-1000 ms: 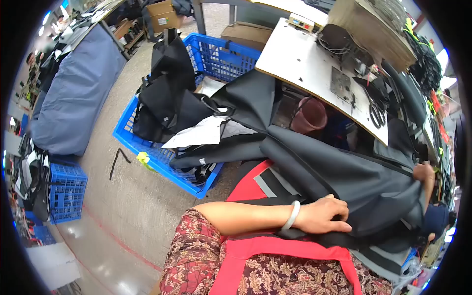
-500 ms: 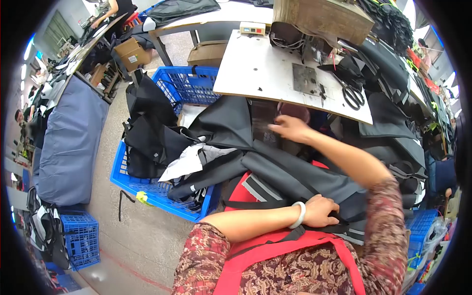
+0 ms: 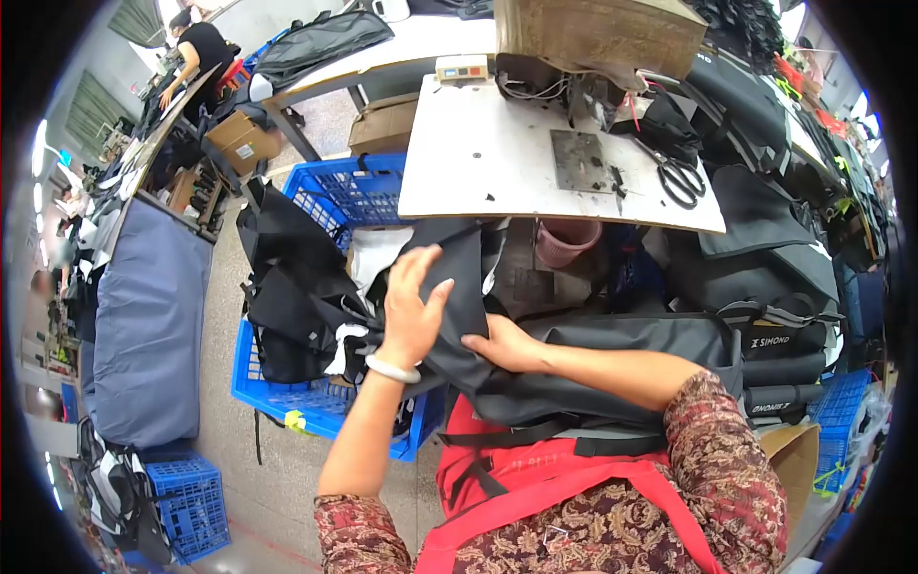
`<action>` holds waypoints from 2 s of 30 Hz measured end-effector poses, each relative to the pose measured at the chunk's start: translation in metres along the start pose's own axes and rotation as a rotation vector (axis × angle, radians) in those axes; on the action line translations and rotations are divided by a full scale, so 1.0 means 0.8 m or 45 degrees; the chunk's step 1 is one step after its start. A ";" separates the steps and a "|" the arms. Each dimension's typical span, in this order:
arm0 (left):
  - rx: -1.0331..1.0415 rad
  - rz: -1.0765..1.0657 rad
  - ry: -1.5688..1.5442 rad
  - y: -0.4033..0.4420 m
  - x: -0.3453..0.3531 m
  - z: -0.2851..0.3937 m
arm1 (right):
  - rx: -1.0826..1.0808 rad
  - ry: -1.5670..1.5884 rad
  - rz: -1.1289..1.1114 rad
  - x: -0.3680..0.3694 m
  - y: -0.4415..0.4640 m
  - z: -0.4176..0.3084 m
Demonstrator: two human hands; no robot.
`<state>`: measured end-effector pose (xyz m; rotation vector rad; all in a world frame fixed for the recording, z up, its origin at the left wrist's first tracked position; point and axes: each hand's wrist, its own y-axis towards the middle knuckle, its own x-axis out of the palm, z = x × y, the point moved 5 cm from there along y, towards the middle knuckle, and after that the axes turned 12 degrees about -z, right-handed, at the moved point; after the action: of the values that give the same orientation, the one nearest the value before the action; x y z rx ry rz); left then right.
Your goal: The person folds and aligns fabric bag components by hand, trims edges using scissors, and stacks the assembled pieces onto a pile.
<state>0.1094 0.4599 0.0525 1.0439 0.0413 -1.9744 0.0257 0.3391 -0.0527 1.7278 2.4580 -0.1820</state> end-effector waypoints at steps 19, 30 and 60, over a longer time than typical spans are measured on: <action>0.263 -0.450 -0.326 0.080 0.083 0.075 | 0.628 0.427 -0.245 -0.036 -0.189 -0.061; 0.208 -0.615 -0.304 0.038 0.072 0.151 | 0.530 -0.707 0.394 -0.151 -0.223 -0.146; -0.078 -0.536 -0.553 0.295 0.116 0.102 | 0.013 0.671 0.527 -0.272 -0.060 -0.115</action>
<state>0.1995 0.2192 0.1226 0.5779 0.0891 -2.5282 0.0497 0.1375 0.0774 2.4960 2.3139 0.3466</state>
